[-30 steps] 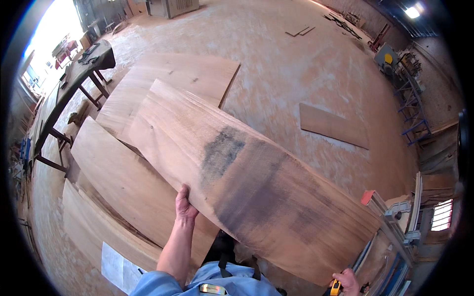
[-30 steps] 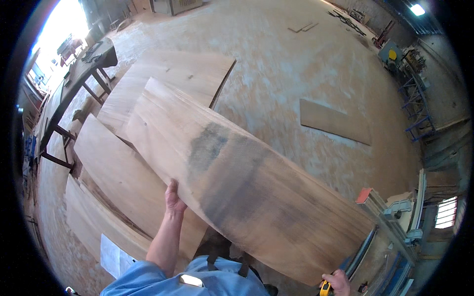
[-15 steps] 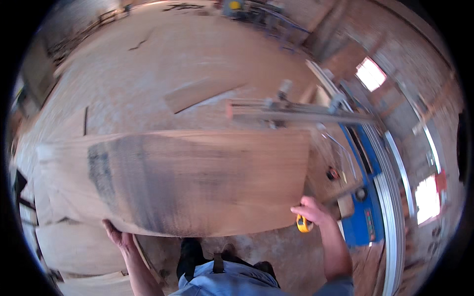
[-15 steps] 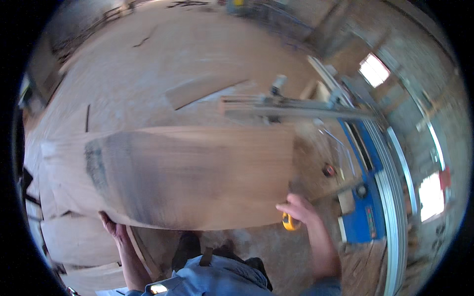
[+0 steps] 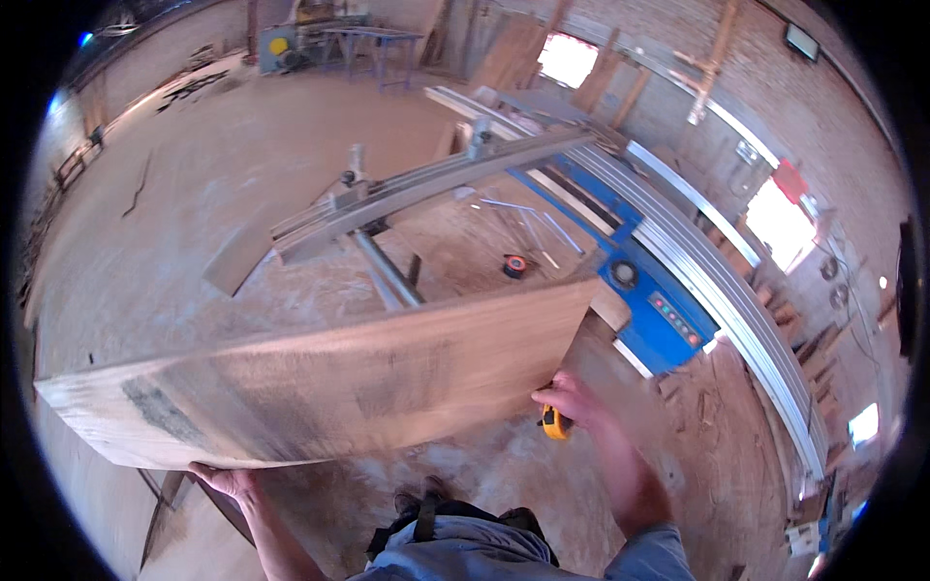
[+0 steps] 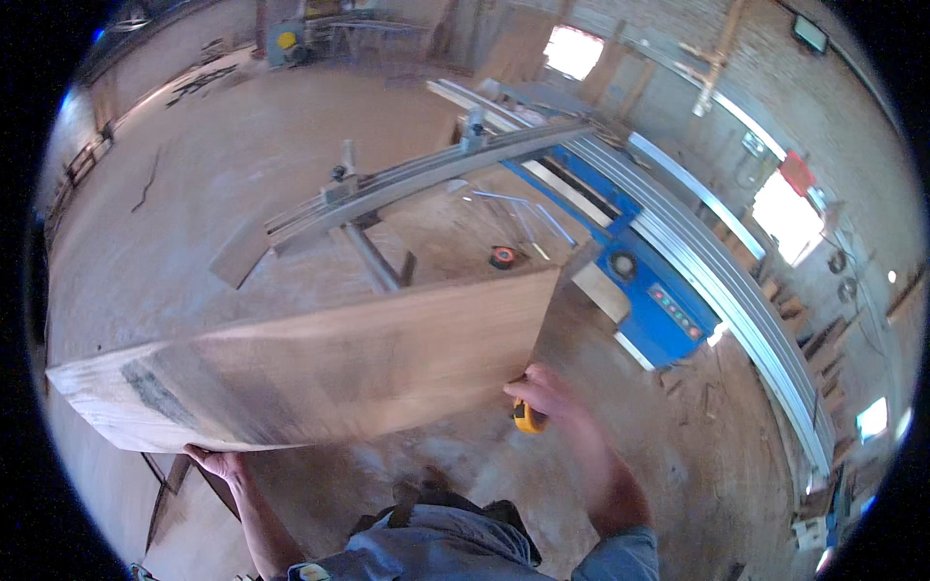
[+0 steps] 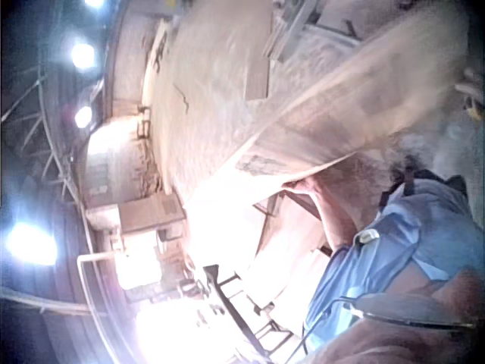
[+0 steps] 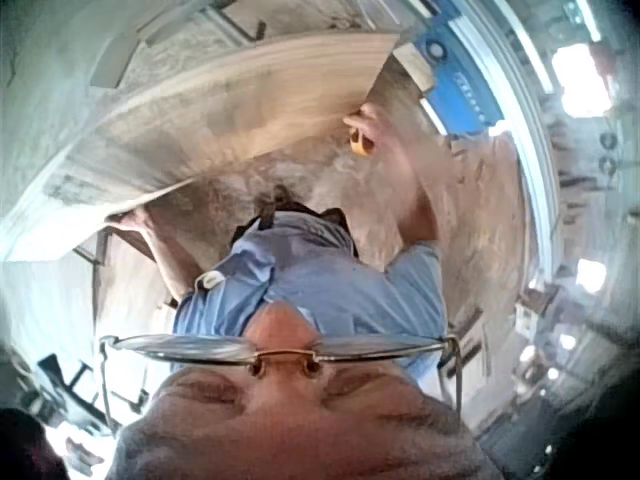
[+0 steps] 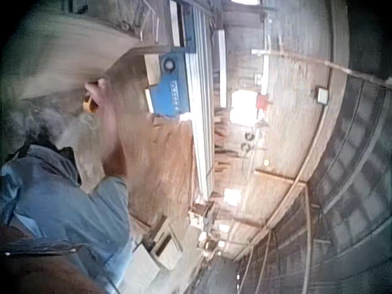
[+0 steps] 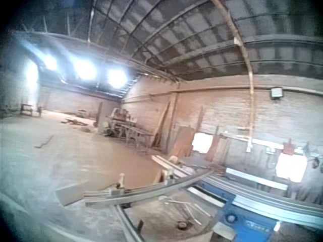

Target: The person measures wooden planks with a tape measure and cuts them using a table saw. They handle the wood pieces by hand, moving them between the saw and a nearby workbench, and stack the cut pieces on the floor.

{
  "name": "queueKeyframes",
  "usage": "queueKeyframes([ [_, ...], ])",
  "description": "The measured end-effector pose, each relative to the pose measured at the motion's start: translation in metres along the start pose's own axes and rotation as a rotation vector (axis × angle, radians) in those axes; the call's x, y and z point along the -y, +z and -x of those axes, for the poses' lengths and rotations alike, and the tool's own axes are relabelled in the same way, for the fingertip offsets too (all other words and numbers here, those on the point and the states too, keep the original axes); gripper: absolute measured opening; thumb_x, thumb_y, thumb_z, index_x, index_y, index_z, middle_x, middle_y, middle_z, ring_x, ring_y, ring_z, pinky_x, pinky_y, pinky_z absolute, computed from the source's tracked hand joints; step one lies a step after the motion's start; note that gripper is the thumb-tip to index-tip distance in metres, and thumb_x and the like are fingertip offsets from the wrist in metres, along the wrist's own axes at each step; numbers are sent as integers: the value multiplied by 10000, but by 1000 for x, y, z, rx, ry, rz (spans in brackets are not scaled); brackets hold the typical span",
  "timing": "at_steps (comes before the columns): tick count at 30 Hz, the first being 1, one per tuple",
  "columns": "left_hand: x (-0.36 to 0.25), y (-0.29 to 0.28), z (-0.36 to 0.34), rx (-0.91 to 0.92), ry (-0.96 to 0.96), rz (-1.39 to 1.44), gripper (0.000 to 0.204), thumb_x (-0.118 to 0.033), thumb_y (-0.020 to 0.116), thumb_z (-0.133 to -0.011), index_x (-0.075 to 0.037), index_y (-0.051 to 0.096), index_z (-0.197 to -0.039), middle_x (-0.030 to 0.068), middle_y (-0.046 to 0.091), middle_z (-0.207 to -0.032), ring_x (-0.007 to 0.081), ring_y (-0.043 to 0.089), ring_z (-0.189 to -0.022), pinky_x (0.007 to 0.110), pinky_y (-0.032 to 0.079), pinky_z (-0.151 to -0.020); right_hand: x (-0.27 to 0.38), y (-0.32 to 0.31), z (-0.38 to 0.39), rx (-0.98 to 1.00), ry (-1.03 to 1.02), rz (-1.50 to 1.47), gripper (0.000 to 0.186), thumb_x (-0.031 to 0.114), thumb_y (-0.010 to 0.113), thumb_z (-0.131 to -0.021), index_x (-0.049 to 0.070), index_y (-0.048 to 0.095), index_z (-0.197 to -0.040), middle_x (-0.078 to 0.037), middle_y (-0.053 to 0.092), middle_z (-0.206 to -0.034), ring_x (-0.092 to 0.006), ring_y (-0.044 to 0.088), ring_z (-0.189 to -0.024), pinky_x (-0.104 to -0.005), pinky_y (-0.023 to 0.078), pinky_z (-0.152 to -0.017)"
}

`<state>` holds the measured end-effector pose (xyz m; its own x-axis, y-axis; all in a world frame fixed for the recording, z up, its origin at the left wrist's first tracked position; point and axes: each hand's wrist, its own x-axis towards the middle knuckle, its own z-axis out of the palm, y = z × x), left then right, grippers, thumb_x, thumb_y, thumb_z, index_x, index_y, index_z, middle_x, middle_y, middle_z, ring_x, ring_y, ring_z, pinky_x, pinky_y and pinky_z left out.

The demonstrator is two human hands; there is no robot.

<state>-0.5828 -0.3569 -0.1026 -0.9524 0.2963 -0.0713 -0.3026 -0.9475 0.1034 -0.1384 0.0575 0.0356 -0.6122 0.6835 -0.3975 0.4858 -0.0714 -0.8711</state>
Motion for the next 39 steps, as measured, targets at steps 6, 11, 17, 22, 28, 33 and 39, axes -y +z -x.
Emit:
queueKeyframes([
  [6,67,-2,-2,-255,96,4,738,-533,683,-781,-110,469,-1347,58,465,-1403,277,392,-1294,493,279,-1104,-73,-19,21,-305,105,-92,134,89,669,-799,12,628,-900,-52,628,-743,-142,600,-671,-289,480,-615],
  [11,95,13,24,-344,31,-204,826,-763,283,-864,-139,433,-1383,68,410,-1442,284,373,-1308,493,285,-1096,-113,-20,40,-450,151,-284,252,52,649,-814,19,571,-1051,-91,598,-895,-192,617,-761,-362,551,-656],
  [17,126,3,27,-467,38,-299,791,-832,279,-807,-136,529,-1086,48,548,-920,231,517,-800,397,459,-676,-113,-28,82,-571,120,-410,203,43,601,-783,41,567,-984,-73,570,-860,-180,571,-788,-320,483,-682],
  [22,157,15,52,-610,-120,-137,380,-539,482,-869,-162,481,-817,-19,397,-609,173,372,-488,315,301,-464,-100,-36,93,-615,-17,-496,206,20,592,-759,39,556,-961,-79,569,-847,-186,563,-781,-316,464,-713],
  [28,198,4,96,-526,-122,-110,155,-333,535,-872,-180,523,-860,-7,467,-637,177,436,-521,339,388,-502,-187,-107,91,-608,-142,-450,221,54,580,-791,25,589,-1009,-80,587,-841,-176,571,-824,-313,463,-732],
  [33,221,1,137,-437,-71,-52,160,-324,527,-890,-174,562,-847,4,486,-638,185,473,-539,346,411,-501,-209,-117,101,-524,8,-409,225,70,566,-809,24,589,-1029,-87,597,-839,-176,568,-785,-315,459,-696],
  [39,263,36,183,-494,-59,-94,399,-543,481,-887,-160,572,-827,13,491,-625,195,485,-541,371,422,-498,-252,-129,102,-342,148,-371,233,89,549,-832,22,589,-1051,-95,609,-837,-177,564,-737,-316,454,-653],
])
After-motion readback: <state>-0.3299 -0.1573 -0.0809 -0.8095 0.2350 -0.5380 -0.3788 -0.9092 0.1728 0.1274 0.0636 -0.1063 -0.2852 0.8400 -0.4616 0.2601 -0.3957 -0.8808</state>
